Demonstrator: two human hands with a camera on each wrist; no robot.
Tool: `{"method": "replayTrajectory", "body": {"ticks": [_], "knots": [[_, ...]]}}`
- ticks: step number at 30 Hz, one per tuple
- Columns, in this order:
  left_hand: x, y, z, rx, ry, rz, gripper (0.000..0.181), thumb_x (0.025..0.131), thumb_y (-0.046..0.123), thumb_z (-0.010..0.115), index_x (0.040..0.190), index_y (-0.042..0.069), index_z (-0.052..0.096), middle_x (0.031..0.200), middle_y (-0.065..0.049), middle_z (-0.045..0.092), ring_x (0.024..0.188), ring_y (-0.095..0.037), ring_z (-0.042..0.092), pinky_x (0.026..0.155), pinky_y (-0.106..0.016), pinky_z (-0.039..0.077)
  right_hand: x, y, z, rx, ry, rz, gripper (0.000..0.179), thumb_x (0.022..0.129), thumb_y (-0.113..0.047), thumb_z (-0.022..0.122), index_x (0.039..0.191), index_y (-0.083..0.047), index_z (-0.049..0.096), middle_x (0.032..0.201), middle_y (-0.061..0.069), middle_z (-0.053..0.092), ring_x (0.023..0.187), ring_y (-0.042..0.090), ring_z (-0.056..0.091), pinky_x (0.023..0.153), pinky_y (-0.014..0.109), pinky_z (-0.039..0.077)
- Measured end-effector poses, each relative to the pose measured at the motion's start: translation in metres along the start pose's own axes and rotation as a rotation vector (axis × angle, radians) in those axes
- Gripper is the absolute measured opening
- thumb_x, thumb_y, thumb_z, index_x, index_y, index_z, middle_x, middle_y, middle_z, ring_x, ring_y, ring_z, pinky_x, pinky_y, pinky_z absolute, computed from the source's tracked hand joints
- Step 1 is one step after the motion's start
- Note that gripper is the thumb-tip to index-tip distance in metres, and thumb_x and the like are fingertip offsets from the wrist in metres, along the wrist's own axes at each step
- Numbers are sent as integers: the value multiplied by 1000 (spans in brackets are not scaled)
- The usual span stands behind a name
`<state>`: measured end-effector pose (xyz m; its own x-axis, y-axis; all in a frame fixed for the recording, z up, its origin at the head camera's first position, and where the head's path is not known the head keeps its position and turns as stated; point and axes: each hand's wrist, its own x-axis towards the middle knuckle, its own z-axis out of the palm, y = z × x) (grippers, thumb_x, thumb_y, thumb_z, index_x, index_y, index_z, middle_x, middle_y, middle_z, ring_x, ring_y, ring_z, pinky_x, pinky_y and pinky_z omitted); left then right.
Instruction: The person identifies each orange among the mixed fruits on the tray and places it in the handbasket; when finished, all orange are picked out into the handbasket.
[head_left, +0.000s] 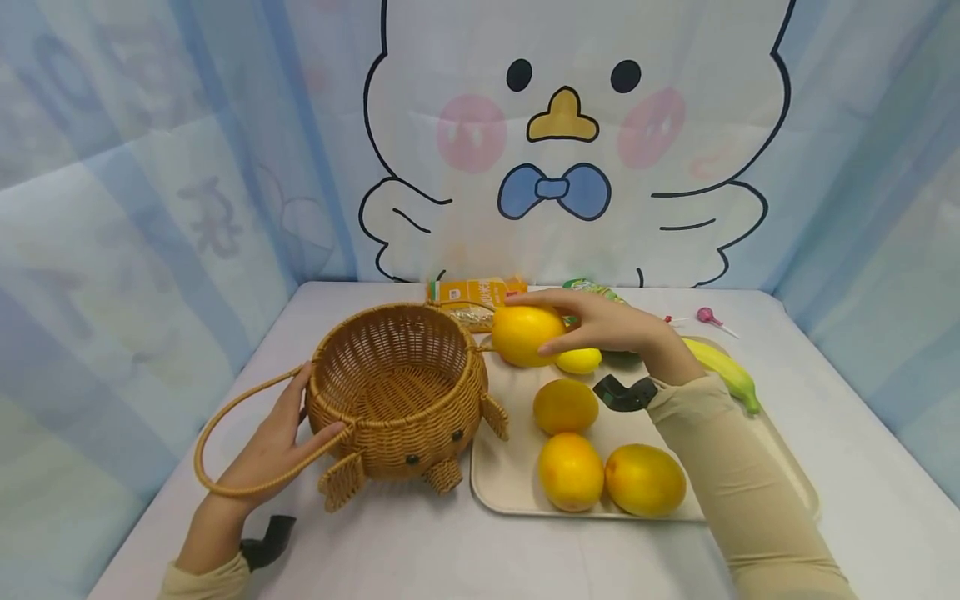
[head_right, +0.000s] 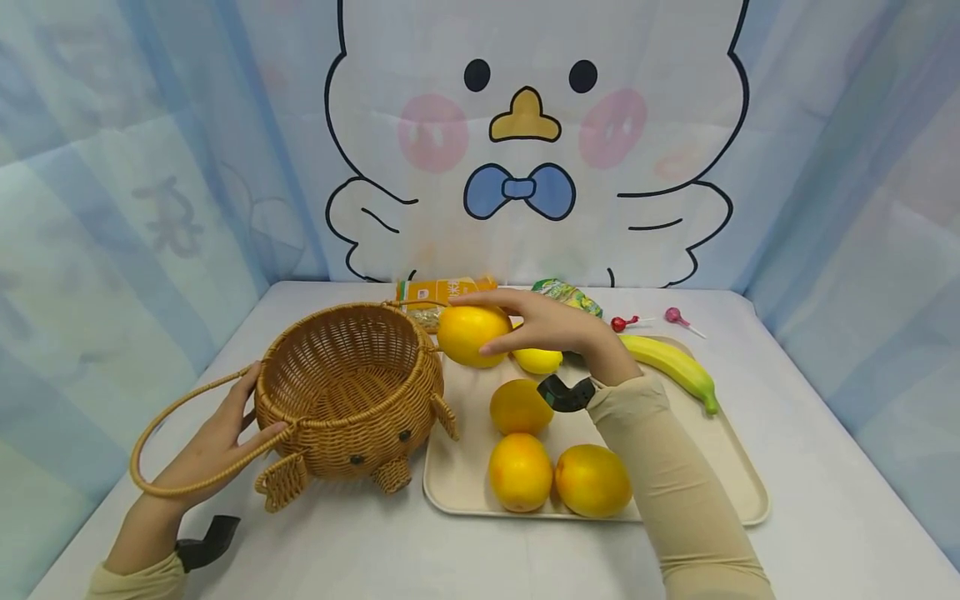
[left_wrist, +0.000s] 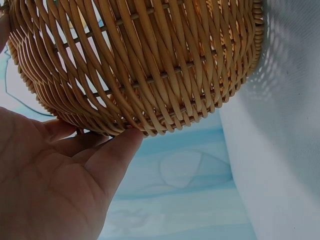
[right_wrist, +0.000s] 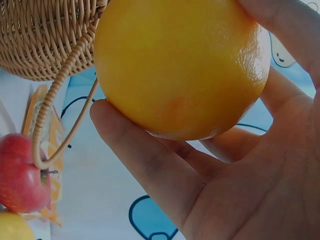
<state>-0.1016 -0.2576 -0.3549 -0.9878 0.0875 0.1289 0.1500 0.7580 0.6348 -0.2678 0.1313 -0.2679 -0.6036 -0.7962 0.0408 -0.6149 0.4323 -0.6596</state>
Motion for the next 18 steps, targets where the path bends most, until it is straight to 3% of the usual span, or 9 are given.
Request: {"method": "replayTrajectory", "body": {"ticks": [6, 18], "knots": [[0, -1, 0, -5, 8, 0, 90, 93, 40, 56, 152, 14, -8, 158, -21, 0, 142, -45, 16, 111, -61, 30, 3, -9, -1, -1, -3, 5, 63, 82, -34, 72, 137, -43, 43, 151, -5, 35, 140, 22, 32, 115, 54, 30], [-1, -3, 1, -8, 8, 16, 91, 93, 39, 56, 152, 13, -8, 158, -22, 1, 142, -45, 17, 111, -61, 30, 11, -16, 4, 19, -28, 18, 63, 82, -37, 72, 138, -44, 42, 152, -7, 33, 132, 20, 41, 111, 51, 37]]}}
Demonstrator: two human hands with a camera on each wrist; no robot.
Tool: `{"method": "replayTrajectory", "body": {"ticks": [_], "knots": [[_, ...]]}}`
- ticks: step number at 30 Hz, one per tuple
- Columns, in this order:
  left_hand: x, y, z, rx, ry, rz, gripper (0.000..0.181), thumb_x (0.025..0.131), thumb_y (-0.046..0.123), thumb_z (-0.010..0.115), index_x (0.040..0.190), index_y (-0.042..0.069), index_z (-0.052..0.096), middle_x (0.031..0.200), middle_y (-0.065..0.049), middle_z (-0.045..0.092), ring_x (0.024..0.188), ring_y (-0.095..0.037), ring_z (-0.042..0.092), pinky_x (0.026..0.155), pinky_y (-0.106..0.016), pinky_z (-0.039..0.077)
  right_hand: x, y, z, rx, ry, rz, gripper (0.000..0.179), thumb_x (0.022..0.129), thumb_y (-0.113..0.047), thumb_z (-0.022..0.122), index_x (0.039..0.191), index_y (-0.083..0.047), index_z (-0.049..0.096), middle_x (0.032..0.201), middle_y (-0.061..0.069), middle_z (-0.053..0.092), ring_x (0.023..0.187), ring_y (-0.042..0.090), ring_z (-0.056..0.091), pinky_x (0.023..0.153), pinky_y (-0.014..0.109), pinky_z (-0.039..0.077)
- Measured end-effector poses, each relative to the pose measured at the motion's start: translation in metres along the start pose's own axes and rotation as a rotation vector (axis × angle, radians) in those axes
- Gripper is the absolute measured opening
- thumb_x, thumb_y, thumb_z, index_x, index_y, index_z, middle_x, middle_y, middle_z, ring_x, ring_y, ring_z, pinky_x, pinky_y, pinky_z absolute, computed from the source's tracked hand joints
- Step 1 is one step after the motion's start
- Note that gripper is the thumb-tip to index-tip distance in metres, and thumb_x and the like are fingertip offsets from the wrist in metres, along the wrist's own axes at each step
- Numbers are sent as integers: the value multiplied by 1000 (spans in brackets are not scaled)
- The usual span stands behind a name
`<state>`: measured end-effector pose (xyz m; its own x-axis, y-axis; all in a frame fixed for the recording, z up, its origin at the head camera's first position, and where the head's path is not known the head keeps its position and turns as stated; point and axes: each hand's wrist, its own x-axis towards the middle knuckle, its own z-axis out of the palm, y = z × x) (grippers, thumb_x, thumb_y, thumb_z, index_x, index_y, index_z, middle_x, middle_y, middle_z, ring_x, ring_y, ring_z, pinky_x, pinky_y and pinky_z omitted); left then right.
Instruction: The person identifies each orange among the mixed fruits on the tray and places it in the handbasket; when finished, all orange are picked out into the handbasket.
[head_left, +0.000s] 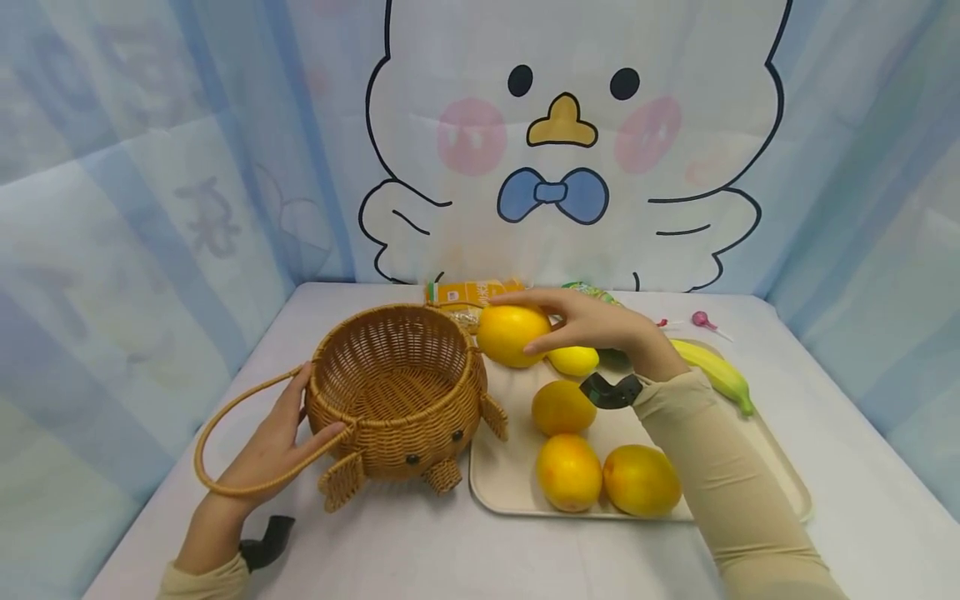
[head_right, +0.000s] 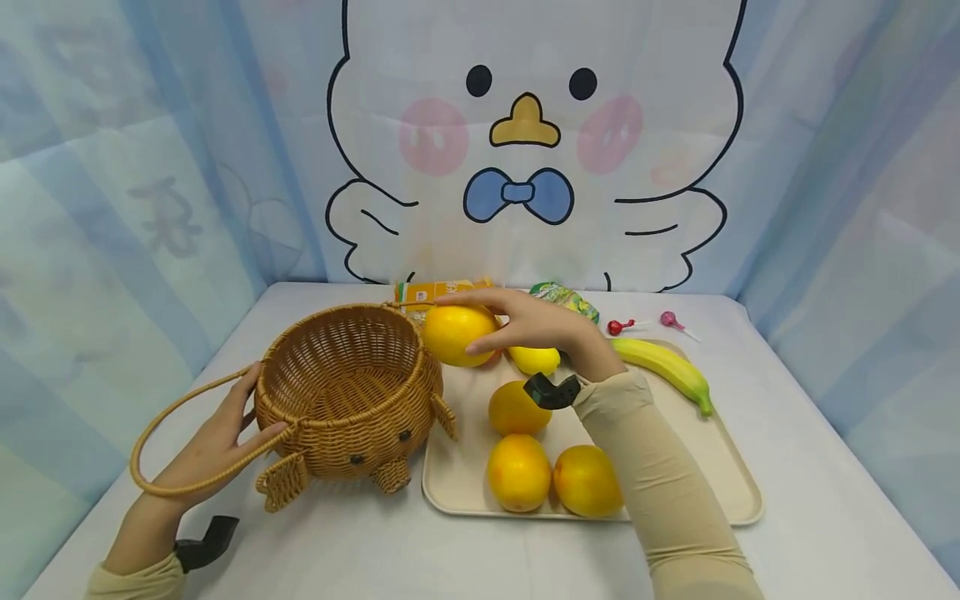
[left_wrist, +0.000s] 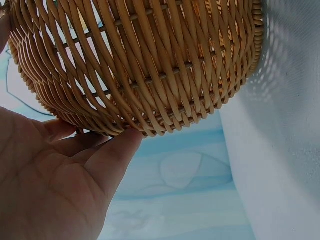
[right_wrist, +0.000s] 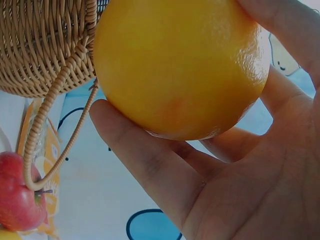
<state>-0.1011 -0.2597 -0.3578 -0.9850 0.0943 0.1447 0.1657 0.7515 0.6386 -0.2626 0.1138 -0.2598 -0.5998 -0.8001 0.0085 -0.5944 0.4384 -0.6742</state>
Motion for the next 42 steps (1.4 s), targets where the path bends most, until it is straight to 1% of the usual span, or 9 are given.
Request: {"method": "replayTrajectory", "body": {"ticks": [6, 10, 13, 19, 22, 25, 30, 37, 42], "knots": [[1, -1, 0, 2, -2, 5, 91, 93, 39, 57, 152, 12, -7, 158, -22, 2, 142, -44, 16, 111, -61, 31, 4, -1, 3, 10, -8, -3, 63, 82, -39, 71, 138, -44, 42, 147, -8, 40, 123, 19, 47, 107, 47, 41], [1, -1, 0, 5, -2, 5, 91, 93, 39, 56, 152, 12, -7, 158, -22, 1, 142, -45, 17, 111, -61, 30, 7, -4, 3, 27, -22, -3, 63, 82, -38, 71, 137, -45, 42, 144, -8, 43, 121, 19, 48, 105, 45, 42], [0, 0, 0, 9, -3, 1, 91, 93, 39, 56, 152, 12, -8, 158, -22, 1, 141, -46, 17, 111, -61, 30, 11, -6, 4, 32, -29, -16, 62, 83, -37, 71, 137, -45, 43, 144, -7, 43, 123, 20, 45, 107, 44, 41], [0, 0, 0, 22, -1, -12, 91, 93, 40, 56, 152, 12, -7, 158, -23, 1, 141, -46, 18, 111, -61, 30, 19, -7, 6, 34, -49, -34, 61, 82, -39, 71, 136, -47, 42, 143, -11, 43, 134, 18, 34, 110, 47, 34], [0, 0, 0, 25, 1, -13, 91, 93, 40, 56, 152, 13, -7, 158, -22, 1, 141, -46, 18, 110, -62, 30, 24, -9, 7, 40, -58, -44, 61, 83, -39, 71, 136, -48, 42, 140, -10, 44, 128, 18, 38, 107, 46, 36], [0, 0, 0, 18, 1, -8, 91, 93, 39, 56, 152, 13, -7, 158, -22, 1, 141, -46, 17, 110, -62, 30, 29, -12, 7, 32, -66, -81, 62, 83, -36, 70, 137, -45, 42, 143, -9, 41, 122, 19, 40, 104, 45, 37], [0, 0, 0, 13, 3, -3, 91, 93, 39, 56, 152, 12, -7, 158, -22, 1, 141, -46, 17, 110, -62, 30, 36, -18, 7, 2, -77, -118, 63, 84, -34, 70, 139, -44, 41, 146, -12, 38, 122, 19, 38, 101, 43, 38], [0, 1, -1, 16, 5, -6, 91, 93, 39, 56, 152, 12, -7, 158, -22, 1, 141, -46, 17, 111, -61, 30, 46, -22, 10, 55, -108, -171, 63, 84, -32, 70, 141, -38, 42, 146, -11, 41, 115, 19, 49, 99, 42, 44], [1, 1, -1, 6, 3, -1, 91, 93, 39, 56, 152, 11, -6, 158, -22, 1, 142, -45, 17, 111, -61, 30, 53, -29, 13, 25, -113, -167, 65, 84, -31, 70, 141, -37, 41, 148, -10, 40, 118, 17, 49, 100, 39, 45]]}}
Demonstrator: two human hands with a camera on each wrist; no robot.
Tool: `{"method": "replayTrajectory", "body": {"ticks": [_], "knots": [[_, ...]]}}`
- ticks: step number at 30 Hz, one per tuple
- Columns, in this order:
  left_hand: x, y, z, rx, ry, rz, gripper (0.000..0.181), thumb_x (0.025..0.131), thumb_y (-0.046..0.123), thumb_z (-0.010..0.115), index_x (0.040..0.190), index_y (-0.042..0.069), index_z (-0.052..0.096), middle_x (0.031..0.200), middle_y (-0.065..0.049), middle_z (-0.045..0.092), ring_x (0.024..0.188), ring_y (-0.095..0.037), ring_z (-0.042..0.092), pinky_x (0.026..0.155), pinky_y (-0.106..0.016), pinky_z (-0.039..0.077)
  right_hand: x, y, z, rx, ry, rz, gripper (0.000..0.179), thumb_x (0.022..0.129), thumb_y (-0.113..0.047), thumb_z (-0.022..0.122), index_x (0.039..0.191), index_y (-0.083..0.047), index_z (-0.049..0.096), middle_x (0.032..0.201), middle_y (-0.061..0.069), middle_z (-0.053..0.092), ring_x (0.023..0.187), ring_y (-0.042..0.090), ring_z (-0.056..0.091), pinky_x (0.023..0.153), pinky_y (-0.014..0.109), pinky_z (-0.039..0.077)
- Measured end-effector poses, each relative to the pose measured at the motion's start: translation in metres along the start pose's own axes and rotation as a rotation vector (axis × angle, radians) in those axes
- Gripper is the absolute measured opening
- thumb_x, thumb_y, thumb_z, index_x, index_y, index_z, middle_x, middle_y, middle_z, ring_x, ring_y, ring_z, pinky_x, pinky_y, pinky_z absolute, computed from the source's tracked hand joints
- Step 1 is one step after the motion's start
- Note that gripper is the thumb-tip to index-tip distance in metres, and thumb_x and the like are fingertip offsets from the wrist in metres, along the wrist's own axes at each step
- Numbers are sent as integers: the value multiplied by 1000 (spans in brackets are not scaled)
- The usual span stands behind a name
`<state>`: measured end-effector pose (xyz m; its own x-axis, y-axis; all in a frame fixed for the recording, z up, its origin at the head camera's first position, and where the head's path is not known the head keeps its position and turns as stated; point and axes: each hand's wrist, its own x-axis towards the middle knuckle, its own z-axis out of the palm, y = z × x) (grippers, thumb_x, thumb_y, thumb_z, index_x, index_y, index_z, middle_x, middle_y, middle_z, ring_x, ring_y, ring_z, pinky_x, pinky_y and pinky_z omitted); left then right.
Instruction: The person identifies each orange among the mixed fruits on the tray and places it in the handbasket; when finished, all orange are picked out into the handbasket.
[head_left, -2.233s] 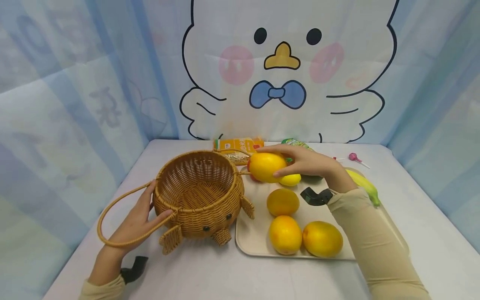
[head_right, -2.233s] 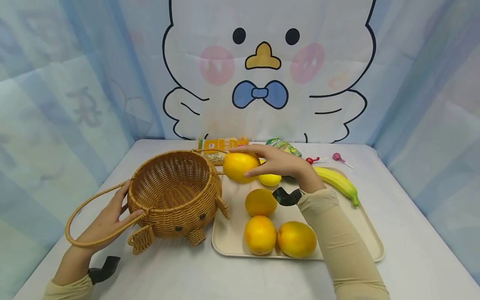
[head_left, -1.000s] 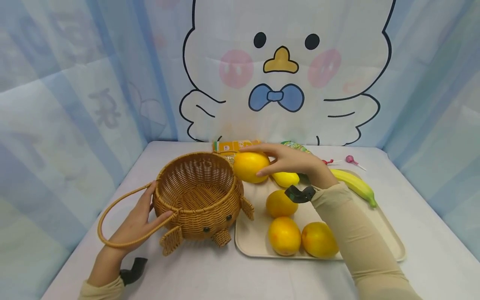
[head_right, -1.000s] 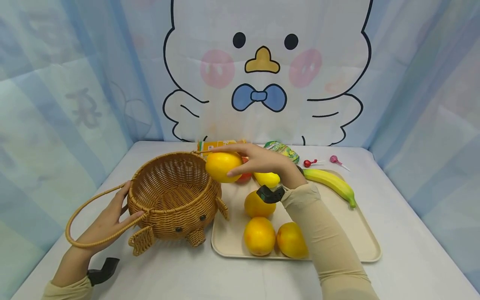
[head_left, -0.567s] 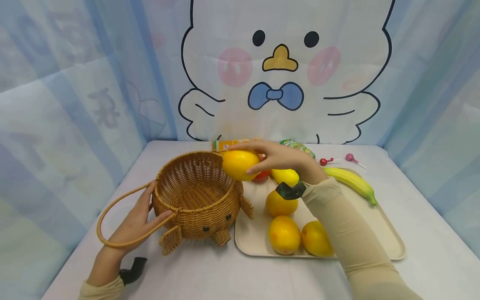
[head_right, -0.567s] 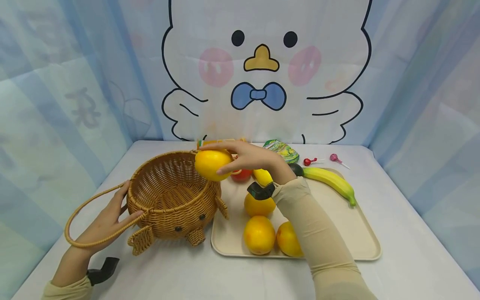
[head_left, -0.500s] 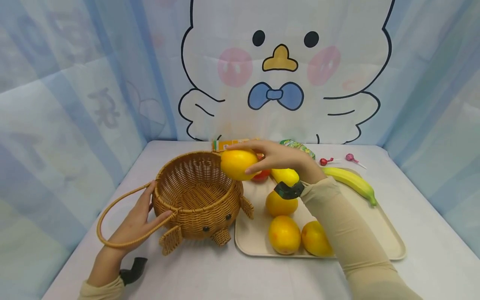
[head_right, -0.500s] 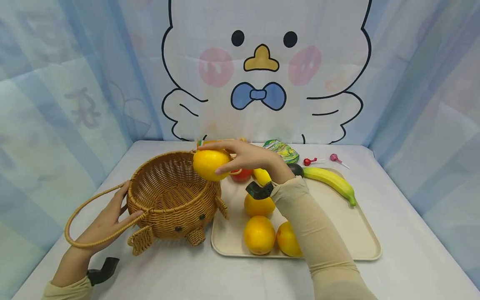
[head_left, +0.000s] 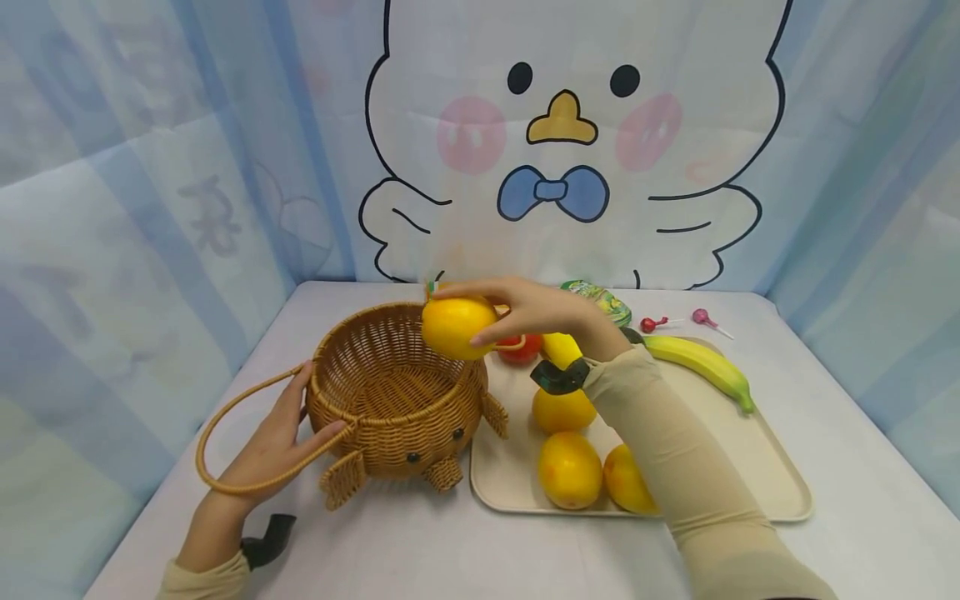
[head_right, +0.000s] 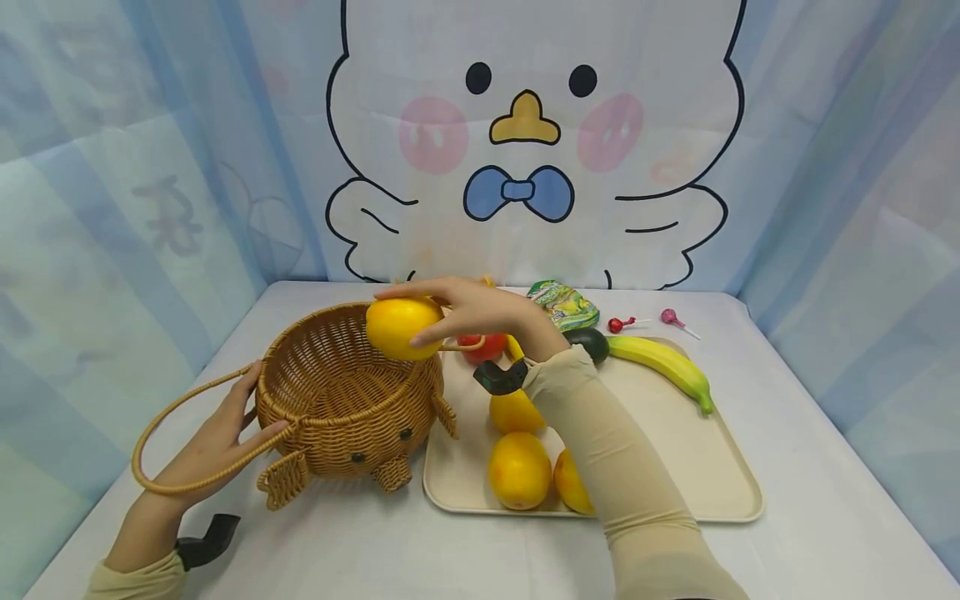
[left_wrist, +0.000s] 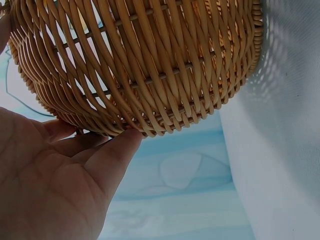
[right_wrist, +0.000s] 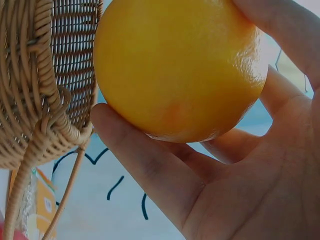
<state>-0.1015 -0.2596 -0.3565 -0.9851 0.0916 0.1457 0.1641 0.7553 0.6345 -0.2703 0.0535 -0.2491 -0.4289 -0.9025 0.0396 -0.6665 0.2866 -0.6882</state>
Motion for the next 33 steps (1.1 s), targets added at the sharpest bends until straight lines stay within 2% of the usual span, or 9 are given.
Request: {"method": "replayTrajectory", "body": {"ticks": [9, 18, 26, 33], "knots": [[1, 1, 0, 0, -2, 3, 91, 93, 39, 57, 152, 12, -6, 158, -22, 2, 142, -45, 17, 111, -61, 30, 20, -6, 4, 31, -44, -20, 64, 85, -31, 69, 142, -38, 39, 145, -7, 43, 115, 16, 50, 102, 38, 46], [0, 1, 1, -11, -2, -4, 91, 93, 39, 57, 152, 13, -7, 158, -21, 2, 142, -45, 16, 111, -61, 30, 42, -7, 14, 8, -68, -44, 64, 84, -35, 69, 141, -41, 39, 148, -11, 39, 128, 11, 43, 108, 36, 41], [-1, 1, 1, 6, -6, -20, 91, 93, 40, 56, 152, 12, -7, 158, -23, 1, 142, -45, 17, 111, -61, 31, 66, -5, 21, 60, -131, -54, 63, 86, -28, 68, 143, -30, 40, 151, -8, 36, 133, 10, 39, 110, 30, 40], [0, 2, -1, 5, -11, -23, 91, 93, 41, 56, 152, 12, -7, 157, -23, 0, 142, -45, 16, 111, -62, 30, 82, -8, 25, 48, -149, -6, 64, 88, -24, 66, 145, -27, 38, 152, -5, 35, 128, 13, 43, 105, 29, 44]]}}
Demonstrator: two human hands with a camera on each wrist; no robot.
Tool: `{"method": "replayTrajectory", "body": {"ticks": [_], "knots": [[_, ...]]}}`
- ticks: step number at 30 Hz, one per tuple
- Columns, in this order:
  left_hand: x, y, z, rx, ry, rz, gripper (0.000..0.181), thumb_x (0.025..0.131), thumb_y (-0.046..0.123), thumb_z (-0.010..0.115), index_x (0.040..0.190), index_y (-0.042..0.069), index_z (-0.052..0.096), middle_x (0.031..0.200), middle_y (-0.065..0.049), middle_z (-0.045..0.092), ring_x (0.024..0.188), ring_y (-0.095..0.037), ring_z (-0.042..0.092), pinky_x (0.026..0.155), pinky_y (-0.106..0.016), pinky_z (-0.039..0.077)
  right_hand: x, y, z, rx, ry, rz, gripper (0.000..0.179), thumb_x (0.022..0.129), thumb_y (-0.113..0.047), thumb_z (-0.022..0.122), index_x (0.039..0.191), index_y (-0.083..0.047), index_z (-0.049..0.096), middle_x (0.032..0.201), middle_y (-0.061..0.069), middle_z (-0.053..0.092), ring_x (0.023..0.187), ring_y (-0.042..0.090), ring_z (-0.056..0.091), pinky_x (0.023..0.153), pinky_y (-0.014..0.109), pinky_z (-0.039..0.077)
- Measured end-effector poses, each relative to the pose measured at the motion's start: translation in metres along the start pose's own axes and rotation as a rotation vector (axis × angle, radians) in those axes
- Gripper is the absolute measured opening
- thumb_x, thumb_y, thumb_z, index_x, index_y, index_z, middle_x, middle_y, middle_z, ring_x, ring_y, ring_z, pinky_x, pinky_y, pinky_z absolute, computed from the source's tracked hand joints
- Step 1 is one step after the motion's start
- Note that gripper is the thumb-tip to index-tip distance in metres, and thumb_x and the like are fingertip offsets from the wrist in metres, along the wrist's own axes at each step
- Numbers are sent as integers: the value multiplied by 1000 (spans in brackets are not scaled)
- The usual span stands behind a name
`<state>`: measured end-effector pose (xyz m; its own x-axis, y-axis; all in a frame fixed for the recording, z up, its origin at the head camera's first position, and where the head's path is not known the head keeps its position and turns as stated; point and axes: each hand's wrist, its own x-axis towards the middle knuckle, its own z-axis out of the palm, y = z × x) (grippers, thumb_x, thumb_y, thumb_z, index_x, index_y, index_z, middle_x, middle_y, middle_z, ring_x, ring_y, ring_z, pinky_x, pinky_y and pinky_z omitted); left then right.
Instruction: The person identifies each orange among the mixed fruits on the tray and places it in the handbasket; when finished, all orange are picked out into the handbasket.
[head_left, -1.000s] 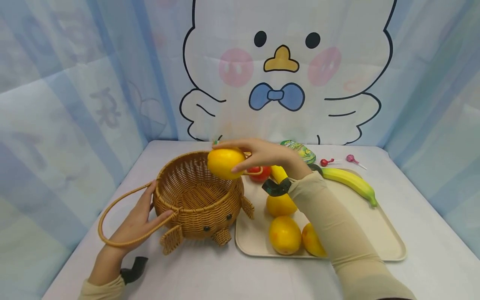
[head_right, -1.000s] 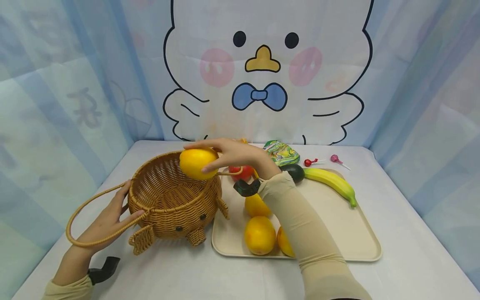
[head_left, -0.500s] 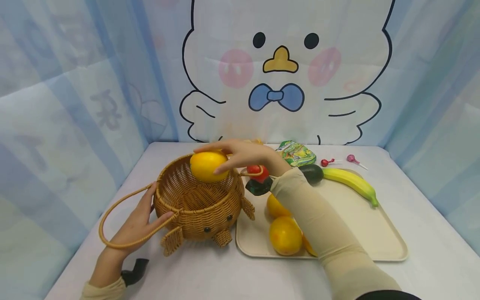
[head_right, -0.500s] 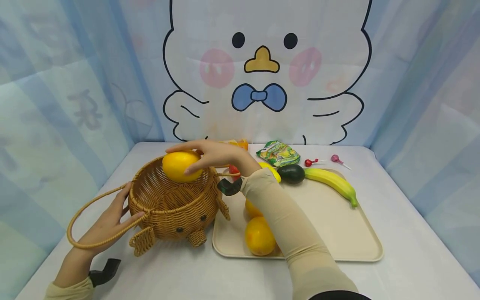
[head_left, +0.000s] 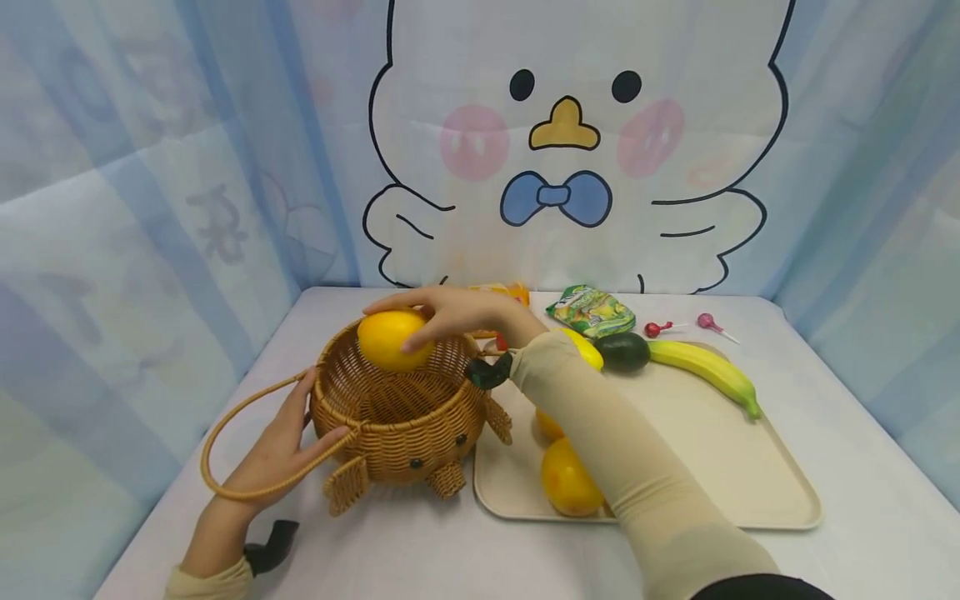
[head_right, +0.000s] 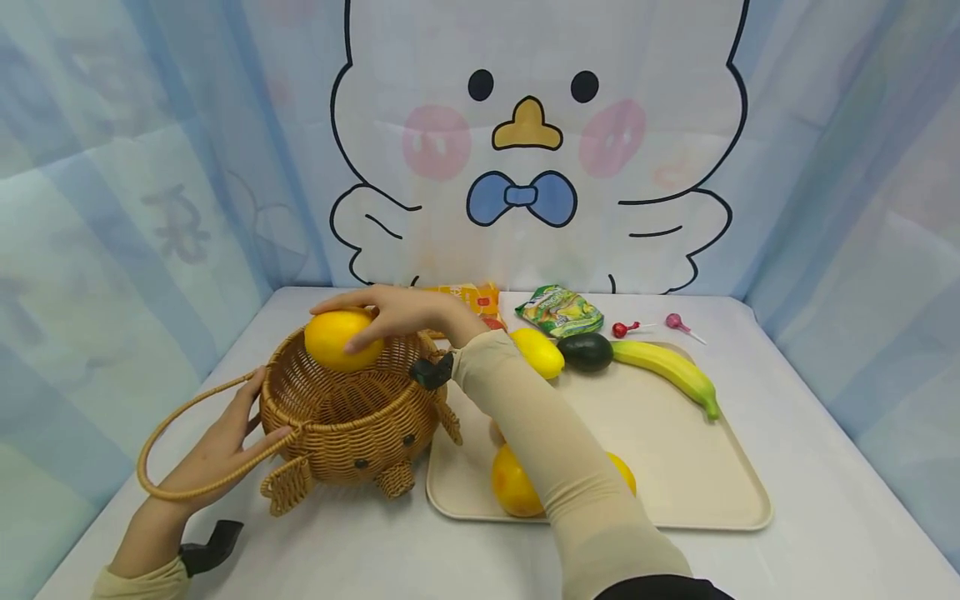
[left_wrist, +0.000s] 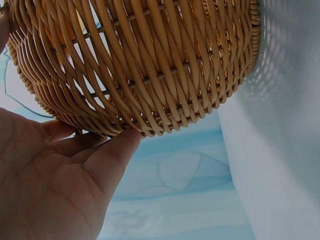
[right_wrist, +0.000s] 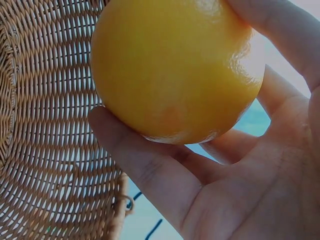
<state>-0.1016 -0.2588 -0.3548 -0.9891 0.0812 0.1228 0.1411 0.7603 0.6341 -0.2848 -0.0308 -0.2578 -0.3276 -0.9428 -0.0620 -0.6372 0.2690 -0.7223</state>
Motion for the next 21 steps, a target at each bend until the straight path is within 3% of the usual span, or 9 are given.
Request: {"method": "replayTrajectory", "body": {"ticks": [11, 21], "knots": [[0, 1, -2, 2, -16, -14, 91, 93, 43, 54, 152, 13, -8, 158, -23, 1, 140, -46, 20, 111, -62, 29, 23, -6, 0, 19, -64, -47, 63, 87, -26, 67, 145, -27, 39, 151, -7, 37, 125, 10, 45, 102, 24, 45], [-1, -1, -3, 0, -13, -3, 89, 94, 42, 53, 152, 13, -7, 158, -22, 3, 140, -46, 22, 110, -62, 30, 41, -1, 6, 47, -118, -18, 63, 87, -29, 66, 144, -29, 39, 150, -7, 36, 124, 9, 44, 102, 24, 44]]}}
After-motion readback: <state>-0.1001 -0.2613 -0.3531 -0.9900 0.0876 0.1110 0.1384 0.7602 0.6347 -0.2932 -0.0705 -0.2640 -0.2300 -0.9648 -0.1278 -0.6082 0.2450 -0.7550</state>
